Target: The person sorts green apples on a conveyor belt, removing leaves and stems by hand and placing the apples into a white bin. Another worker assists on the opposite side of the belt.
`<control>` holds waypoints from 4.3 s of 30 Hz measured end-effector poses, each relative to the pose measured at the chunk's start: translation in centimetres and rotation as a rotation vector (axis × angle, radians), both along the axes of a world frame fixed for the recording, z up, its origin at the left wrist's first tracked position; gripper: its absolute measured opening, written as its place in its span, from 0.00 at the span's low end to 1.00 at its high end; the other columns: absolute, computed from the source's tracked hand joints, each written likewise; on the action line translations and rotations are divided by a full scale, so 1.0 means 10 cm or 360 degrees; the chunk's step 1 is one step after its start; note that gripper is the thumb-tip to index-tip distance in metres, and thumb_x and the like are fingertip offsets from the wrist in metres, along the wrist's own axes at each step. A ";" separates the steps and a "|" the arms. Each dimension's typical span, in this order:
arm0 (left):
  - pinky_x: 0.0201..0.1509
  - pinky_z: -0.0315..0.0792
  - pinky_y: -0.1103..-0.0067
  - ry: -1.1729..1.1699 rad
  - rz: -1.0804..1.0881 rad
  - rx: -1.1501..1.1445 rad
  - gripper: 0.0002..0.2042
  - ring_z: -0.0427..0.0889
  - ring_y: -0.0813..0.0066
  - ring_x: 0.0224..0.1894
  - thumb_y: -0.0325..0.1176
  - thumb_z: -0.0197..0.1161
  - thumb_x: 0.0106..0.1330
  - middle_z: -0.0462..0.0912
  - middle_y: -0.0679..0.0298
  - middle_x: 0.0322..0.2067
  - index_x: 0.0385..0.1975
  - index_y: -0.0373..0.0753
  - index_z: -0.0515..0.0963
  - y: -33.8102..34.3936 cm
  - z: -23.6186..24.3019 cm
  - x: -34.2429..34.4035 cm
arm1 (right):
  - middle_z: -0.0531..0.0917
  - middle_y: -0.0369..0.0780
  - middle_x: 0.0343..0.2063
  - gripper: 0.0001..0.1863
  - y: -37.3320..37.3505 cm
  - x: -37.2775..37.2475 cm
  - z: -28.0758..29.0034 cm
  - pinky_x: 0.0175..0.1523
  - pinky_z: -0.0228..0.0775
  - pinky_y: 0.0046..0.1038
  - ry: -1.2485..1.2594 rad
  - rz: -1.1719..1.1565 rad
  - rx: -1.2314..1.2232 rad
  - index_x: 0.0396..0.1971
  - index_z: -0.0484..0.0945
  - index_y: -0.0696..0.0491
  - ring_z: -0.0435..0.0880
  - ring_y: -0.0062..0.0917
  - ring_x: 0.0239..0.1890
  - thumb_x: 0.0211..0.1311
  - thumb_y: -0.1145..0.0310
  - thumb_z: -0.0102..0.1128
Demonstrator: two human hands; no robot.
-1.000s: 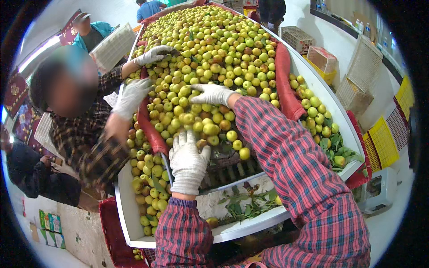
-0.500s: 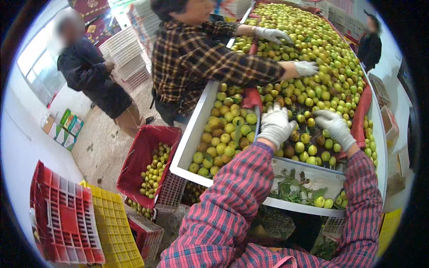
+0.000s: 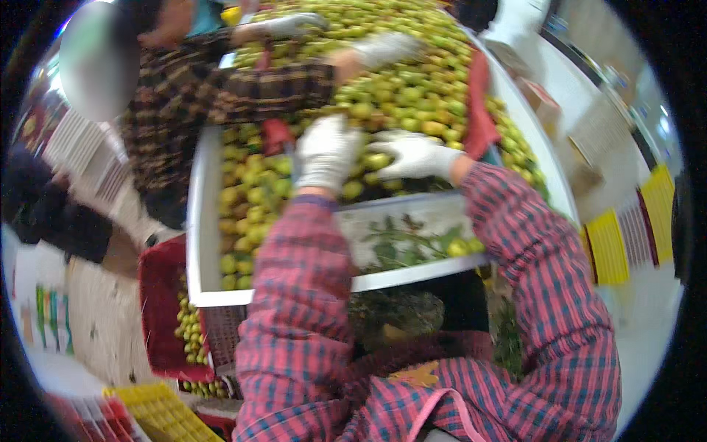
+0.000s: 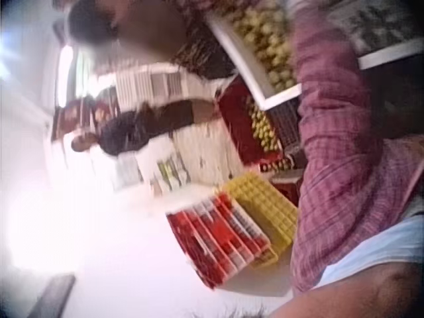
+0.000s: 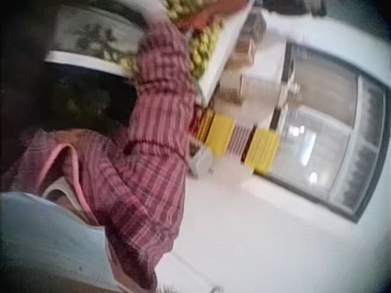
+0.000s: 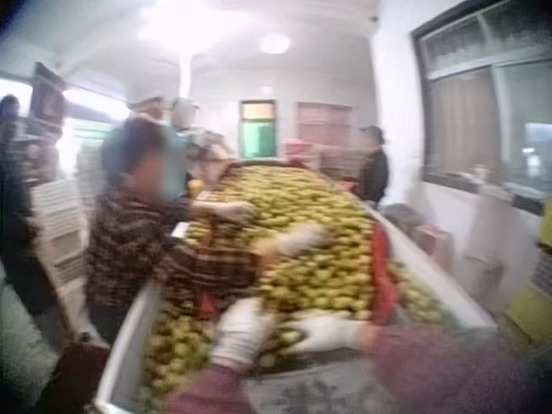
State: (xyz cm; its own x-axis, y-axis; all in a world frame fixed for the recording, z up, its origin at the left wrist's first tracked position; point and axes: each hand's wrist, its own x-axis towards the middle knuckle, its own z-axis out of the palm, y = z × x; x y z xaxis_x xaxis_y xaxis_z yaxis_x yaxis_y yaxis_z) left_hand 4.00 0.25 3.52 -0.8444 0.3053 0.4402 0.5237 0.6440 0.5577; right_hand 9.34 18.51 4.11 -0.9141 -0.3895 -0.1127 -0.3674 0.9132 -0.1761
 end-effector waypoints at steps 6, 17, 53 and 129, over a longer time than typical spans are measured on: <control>0.66 0.59 0.69 -0.0158 0.0167 -0.0641 0.36 0.62 0.53 0.64 0.55 0.58 0.57 0.64 0.47 0.62 0.60 0.35 0.65 -0.04 -0.35 -0.21 | 0.82 0.42 0.44 0.22 0.03 0.26 0.24 0.55 0.68 0.28 -0.0211 -0.0158 -0.0600 0.48 0.80 0.48 0.80 0.31 0.48 0.60 0.50 0.52; 0.52 0.71 0.69 -0.0553 -0.0398 -0.0858 0.22 0.80 0.57 0.46 0.51 0.58 0.58 0.81 0.53 0.43 0.47 0.44 0.78 0.14 0.02 0.21 | 0.56 0.45 0.67 0.40 0.94 -0.06 -0.38 0.67 0.56 0.37 0.0191 -0.0845 -0.0273 0.64 0.61 0.47 0.63 0.41 0.65 0.51 0.45 0.55; 0.63 0.63 0.70 -0.0148 -0.0197 -0.0508 0.34 0.69 0.55 0.60 0.51 0.63 0.56 0.68 0.48 0.59 0.60 0.37 0.67 0.03 -0.11 0.00 | 0.75 0.49 0.53 0.40 0.32 0.06 -0.17 0.62 0.62 0.32 -0.0010 0.0006 -0.0380 0.63 0.64 0.51 0.74 0.38 0.56 0.50 0.46 0.58; 0.68 0.56 0.70 -0.0050 -0.0218 -0.0598 0.37 0.61 0.54 0.66 0.53 0.62 0.54 0.64 0.45 0.62 0.59 0.33 0.66 0.00 -0.23 -0.08 | 0.71 0.46 0.58 0.33 0.28 0.11 -0.09 0.63 0.62 0.35 0.0028 0.0014 -0.0218 0.59 0.69 0.49 0.70 0.40 0.59 0.51 0.51 0.57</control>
